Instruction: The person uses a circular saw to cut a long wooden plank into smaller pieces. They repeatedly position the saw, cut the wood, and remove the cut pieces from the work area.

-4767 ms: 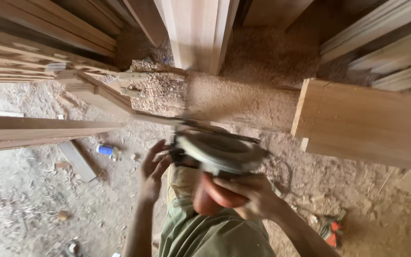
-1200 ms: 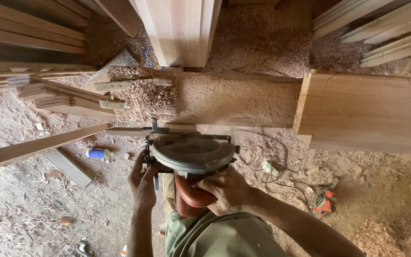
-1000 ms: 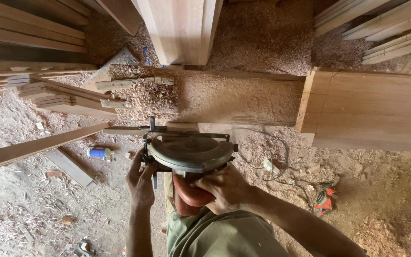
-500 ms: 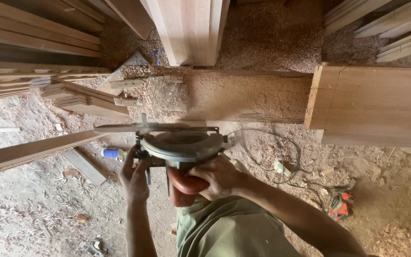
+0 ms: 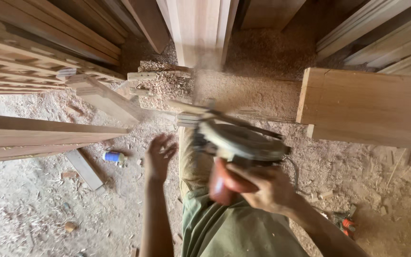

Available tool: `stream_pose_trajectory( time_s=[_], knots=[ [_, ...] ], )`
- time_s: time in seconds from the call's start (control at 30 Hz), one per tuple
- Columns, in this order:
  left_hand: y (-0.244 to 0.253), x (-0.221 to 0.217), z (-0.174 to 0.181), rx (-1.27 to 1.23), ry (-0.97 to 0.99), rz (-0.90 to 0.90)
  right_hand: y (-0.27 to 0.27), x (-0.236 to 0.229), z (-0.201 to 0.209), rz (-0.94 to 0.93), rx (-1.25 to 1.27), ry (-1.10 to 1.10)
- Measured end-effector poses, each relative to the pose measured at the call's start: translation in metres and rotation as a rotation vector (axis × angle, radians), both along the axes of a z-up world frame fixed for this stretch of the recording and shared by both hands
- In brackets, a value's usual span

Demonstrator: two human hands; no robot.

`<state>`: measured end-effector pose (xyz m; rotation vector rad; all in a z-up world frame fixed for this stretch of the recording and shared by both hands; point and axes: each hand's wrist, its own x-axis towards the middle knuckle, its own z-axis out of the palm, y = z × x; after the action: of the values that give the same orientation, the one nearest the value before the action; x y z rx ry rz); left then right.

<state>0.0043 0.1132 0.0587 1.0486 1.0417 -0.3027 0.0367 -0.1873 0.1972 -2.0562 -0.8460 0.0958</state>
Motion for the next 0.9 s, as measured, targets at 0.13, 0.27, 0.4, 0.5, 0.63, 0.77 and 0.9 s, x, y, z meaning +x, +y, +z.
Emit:
stream_pose_trajectory(
  time_s=[0.13,0.27,0.4,0.5,0.63,0.77,0.9],
  knots=[
    [-0.043,0.029,-0.077,-0.780,0.083,0.352,-0.066,-0.039,0.013,-0.156,-0.407,0.135],
    [-0.067,0.067,-0.126,-0.668,0.189,0.549,-0.100,-0.088,0.012,-0.249,-0.654,0.028],
    [-0.078,0.085,-0.142,-0.485,0.133,0.530,-0.121,-0.124,0.010,-0.341,-0.686,0.037],
    [-0.087,0.064,-0.127,-0.355,0.058,0.483,-0.130,-0.142,0.006,-0.378,-0.645,0.067],
    [-0.111,0.032,-0.075,-0.149,-0.155,0.375,-0.138,-0.146,0.004,-0.336,-0.668,0.040],
    [-0.116,-0.001,-0.002,0.110,-0.267,0.223,-0.142,-0.138,0.006,-0.297,-0.679,0.077],
    [-0.108,-0.021,0.060,0.523,0.112,-0.271,-0.140,-0.134,0.010,-0.233,-0.591,-0.031]
  ],
)
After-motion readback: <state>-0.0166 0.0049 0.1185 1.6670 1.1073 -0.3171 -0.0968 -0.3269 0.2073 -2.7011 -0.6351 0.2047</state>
